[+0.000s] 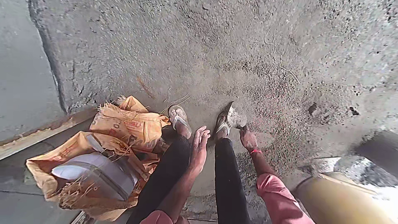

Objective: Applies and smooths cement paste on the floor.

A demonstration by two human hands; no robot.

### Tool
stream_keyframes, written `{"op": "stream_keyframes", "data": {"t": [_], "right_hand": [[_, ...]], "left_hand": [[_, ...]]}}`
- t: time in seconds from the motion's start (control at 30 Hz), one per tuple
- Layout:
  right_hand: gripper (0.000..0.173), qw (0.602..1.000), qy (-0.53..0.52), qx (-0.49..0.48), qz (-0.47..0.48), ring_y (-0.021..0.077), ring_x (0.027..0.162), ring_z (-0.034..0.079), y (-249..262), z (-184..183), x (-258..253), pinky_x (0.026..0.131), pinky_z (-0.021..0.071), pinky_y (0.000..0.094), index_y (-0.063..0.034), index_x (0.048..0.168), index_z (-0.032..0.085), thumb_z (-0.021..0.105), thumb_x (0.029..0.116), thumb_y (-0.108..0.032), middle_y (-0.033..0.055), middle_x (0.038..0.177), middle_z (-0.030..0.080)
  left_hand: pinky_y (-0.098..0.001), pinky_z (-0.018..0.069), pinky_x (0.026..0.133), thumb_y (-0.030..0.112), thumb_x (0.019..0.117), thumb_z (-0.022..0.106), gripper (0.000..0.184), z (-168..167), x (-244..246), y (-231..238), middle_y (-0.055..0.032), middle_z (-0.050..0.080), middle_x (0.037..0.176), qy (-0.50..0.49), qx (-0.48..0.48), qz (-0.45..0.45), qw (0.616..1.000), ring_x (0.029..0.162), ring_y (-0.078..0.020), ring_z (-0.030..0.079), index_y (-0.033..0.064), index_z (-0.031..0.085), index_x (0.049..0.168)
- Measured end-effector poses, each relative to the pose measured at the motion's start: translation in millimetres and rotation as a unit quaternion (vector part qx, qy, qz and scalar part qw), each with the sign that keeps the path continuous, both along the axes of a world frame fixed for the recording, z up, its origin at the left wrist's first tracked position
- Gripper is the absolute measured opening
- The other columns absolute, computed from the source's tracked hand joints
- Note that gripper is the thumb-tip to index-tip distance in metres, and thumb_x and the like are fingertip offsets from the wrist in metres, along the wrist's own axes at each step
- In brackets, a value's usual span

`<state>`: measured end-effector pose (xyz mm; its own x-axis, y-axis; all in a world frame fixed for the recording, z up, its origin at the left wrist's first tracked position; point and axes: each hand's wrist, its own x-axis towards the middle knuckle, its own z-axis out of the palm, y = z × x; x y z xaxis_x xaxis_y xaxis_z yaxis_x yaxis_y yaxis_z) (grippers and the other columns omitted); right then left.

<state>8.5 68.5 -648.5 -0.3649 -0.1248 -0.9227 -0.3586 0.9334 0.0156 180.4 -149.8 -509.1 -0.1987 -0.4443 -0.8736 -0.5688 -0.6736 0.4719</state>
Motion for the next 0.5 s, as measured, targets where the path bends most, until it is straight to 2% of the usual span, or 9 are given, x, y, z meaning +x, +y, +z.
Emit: {"op": "stream_keyframes", "data": {"t": [0.1, 0.13, 0.27, 0.3, 0.37, 0.43, 0.5], "right_hand": [[0.049, 1.000, -0.011, -0.010, 0.007, 0.0365, 0.105, 0.071, -1.1, -15.6, -8.0, 0.087, 0.0561, 0.0600, -0.0121, 0.137, 0.054, 0.041, 0.1045, -0.046, 0.0167, 0.111, 0.072], [0.050, 1.000, 0.010, -0.014, 0.003, 0.0380, 0.104, 0.071, -3.4, -16.8, -12.6, 0.086, 0.0562, 0.0620, -0.0118, 0.138, 0.055, 0.042, 0.1043, -0.047, 0.0178, 0.111, 0.073], [0.050, 0.984, 0.168, -0.023, -0.056, 0.0360, 0.090, 0.073, -11.4, 19.3, -20.6, 0.076, 0.0587, 0.0577, -0.0125, 0.146, 0.046, 0.037, 0.1072, -0.043, 0.0148, 0.098, 0.073], [0.049, 0.982, 0.176, -0.024, -0.056, 0.0358, 0.088, 0.074, -14.4, 27.7, -21.7, 0.075, 0.0585, 0.0573, -0.0130, 0.146, 0.045, 0.037, 0.1075, -0.043, 0.0147, 0.095, 0.073], [0.051, 0.992, 0.125, -0.006, -0.016, 0.0368, 0.089, 0.074, -7.5, 48.6, -12.7, 0.076, 0.0586, 0.0586, -0.0131, 0.145, 0.047, 0.035, 0.1070, -0.045, 0.0155, 0.095, 0.074], [0.052, 0.997, 0.068, -0.010, 0.028, 0.0376, 0.093, 0.073, -15.8, 27.0, -17.3, 0.078, 0.0581, 0.0598, -0.0122, 0.139, 0.053, 0.035, 0.1056, -0.048, 0.0162, 0.101, 0.073], [0.049, 0.999, 0.017, 0.002, 0.029, 0.0370, 0.099, 0.072, -13.2, 6.8, -14.3, 0.081, 0.0573, 0.0601, -0.0119, 0.134, 0.054, 0.039, 0.1041, -0.048, 0.0161, 0.106, 0.073]], "left_hand": [[-0.0408, 0.0568, 0.097, 0.032, 0.1094, 0.039, 0.045, -2.0, -1.1, 0.4, -0.0099, 0.064, 0.135, 0.006, -0.006, -0.005, 1.000, 0.122, -0.0225, 0.064, 0.0084, 0.048, 0.147], [-0.0412, 0.0570, 0.097, 0.031, 0.1093, 0.039, 0.045, -3.9, -1.2, -2.2, -0.0105, 0.064, 0.135, 0.008, -0.014, -0.006, 1.000, 0.121, -0.0230, 0.064, 0.0072, 0.048, 0.147], [-0.0409, 0.0571, 0.096, 0.030, 0.1094, 0.038, 0.045, -4.1, -1.9, -4.2, -0.0113, 0.064, 0.134, 0.015, -0.018, 0.000, 1.000, 0.121, -0.0232, 0.064, 0.0064, 0.047, 0.146], [-0.0409, 0.0570, 0.096, 0.030, 0.1091, 0.039, 0.045, -4.8, -2.2, -3.7, -0.0112, 0.064, 0.134, 0.019, -0.016, 0.000, 1.000, 0.121, -0.0233, 0.064, 0.0065, 0.047, 0.146], [-0.0412, 0.0571, 0.095, 0.030, 0.1092, 0.039, 0.045, 6.6, 4.3, 4.3, -0.0116, 0.064, 0.133, 0.018, -0.004, -0.002, 1.000, 0.121, -0.0236, 0.064, 0.0065, 0.047, 0.147], [-0.0412, 0.0570, 0.095, 0.031, 0.1090, 0.039, 0.045, -1.6, -0.2, -5.0, -0.0111, 0.064, 0.133, 0.026, -0.020, 0.003, 0.999, 0.121, -0.0233, 0.064, 0.0072, 0.047, 0.147], [-0.0410, 0.0571, 0.096, 0.031, 0.1094, 0.038, 0.045, -0.8, 2.7, -7.6, -0.0103, 0.065, 0.133, 0.018, -0.019, 0.010, 1.000, 0.121, -0.0226, 0.064, 0.0081, 0.047, 0.147]]}}
